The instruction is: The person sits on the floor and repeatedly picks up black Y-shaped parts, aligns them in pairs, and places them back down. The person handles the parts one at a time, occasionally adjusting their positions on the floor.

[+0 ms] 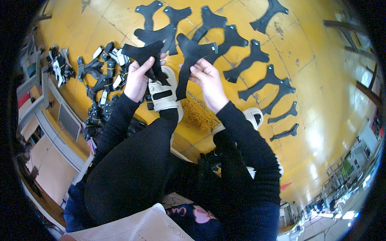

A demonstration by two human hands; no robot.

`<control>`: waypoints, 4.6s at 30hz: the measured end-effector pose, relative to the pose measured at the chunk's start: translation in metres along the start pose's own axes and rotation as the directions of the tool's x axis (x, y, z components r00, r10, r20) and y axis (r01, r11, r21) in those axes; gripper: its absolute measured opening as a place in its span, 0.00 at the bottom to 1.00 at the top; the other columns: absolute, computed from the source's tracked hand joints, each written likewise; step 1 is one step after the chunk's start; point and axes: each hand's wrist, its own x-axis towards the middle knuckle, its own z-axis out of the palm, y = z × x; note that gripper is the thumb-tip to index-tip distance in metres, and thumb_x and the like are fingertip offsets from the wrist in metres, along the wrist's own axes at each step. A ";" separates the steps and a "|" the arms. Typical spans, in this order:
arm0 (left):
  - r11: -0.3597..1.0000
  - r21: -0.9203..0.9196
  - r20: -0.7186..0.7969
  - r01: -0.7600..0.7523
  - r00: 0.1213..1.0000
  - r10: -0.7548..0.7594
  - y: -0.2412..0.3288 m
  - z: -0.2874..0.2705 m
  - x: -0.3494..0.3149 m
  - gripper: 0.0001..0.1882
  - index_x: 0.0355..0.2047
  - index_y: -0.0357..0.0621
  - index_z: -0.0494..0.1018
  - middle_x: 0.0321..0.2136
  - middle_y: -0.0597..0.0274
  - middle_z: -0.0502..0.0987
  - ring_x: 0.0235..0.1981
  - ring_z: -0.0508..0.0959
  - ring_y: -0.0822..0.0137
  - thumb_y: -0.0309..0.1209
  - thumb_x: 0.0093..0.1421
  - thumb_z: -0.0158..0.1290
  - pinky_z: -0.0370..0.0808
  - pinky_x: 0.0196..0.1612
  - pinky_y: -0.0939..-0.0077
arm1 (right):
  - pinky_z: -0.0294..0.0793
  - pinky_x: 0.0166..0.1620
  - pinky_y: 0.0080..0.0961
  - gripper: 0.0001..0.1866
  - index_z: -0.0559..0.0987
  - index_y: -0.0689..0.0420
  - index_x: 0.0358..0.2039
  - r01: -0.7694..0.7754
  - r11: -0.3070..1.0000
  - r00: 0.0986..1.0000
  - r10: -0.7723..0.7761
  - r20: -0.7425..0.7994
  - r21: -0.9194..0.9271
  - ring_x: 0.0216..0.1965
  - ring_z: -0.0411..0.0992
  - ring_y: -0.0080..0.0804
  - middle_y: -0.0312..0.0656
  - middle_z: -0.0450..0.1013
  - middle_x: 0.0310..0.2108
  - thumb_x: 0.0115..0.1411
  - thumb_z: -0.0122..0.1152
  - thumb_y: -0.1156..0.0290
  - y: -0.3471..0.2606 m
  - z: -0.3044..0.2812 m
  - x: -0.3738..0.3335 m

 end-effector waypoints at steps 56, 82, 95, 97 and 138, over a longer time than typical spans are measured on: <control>0.919 0.357 0.283 0.165 0.919 -0.275 -0.062 0.088 -0.023 0.15 0.44 0.34 0.69 0.37 0.56 0.76 0.29 0.72 0.72 0.21 0.55 0.52 0.67 0.32 0.82 | 0.72 0.36 0.27 0.19 0.77 0.66 0.33 -0.336 0.829 0.268 -0.372 -0.889 -0.448 0.29 0.75 0.36 0.47 0.76 0.27 0.48 0.65 0.62 0.103 -0.343 -0.200; 0.920 0.223 0.298 0.323 0.876 -0.380 -0.060 0.104 -0.031 0.18 0.49 0.36 0.63 0.40 0.55 0.72 0.38 0.71 0.64 0.26 0.58 0.47 0.68 0.43 0.70 | 0.71 0.39 0.24 0.18 0.78 0.62 0.36 -0.346 0.813 0.230 -0.411 -0.882 -0.469 0.34 0.74 0.32 0.44 0.76 0.30 0.48 0.64 0.62 0.066 -0.365 -0.201; 0.928 0.163 0.216 0.335 0.906 -0.365 -0.076 0.076 -0.004 0.07 0.36 0.43 0.68 0.26 0.69 0.69 0.26 0.68 0.74 0.26 0.56 0.51 0.66 0.30 0.77 | 0.72 0.39 0.28 0.20 0.77 0.65 0.34 -0.459 0.721 0.253 -0.454 -0.854 -0.519 0.32 0.74 0.36 0.48 0.76 0.30 0.44 0.68 0.63 0.081 -0.390 -0.193; 0.936 0.188 0.160 0.299 0.930 -0.330 -0.073 0.075 0.004 0.07 0.35 0.45 0.67 0.25 0.70 0.68 0.25 0.70 0.73 0.25 0.56 0.52 0.67 0.30 0.77 | 0.71 0.36 0.26 0.18 0.76 0.65 0.30 -0.442 0.728 0.288 -0.438 -0.852 -0.524 0.28 0.72 0.31 0.44 0.74 0.25 0.45 0.68 0.64 0.080 -0.387 -0.193; 0.986 -0.011 -0.079 -0.167 0.983 0.165 -0.003 0.001 0.045 0.14 0.38 0.42 0.67 0.25 0.68 0.69 0.22 0.68 0.76 0.19 0.51 0.56 0.65 0.27 0.81 | 0.69 0.38 0.20 0.27 0.60 0.53 0.56 0.025 0.876 0.998 -0.052 -0.043 -0.482 0.36 0.67 0.21 0.35 0.68 0.33 0.56 0.55 0.76 -0.042 -0.081 -0.022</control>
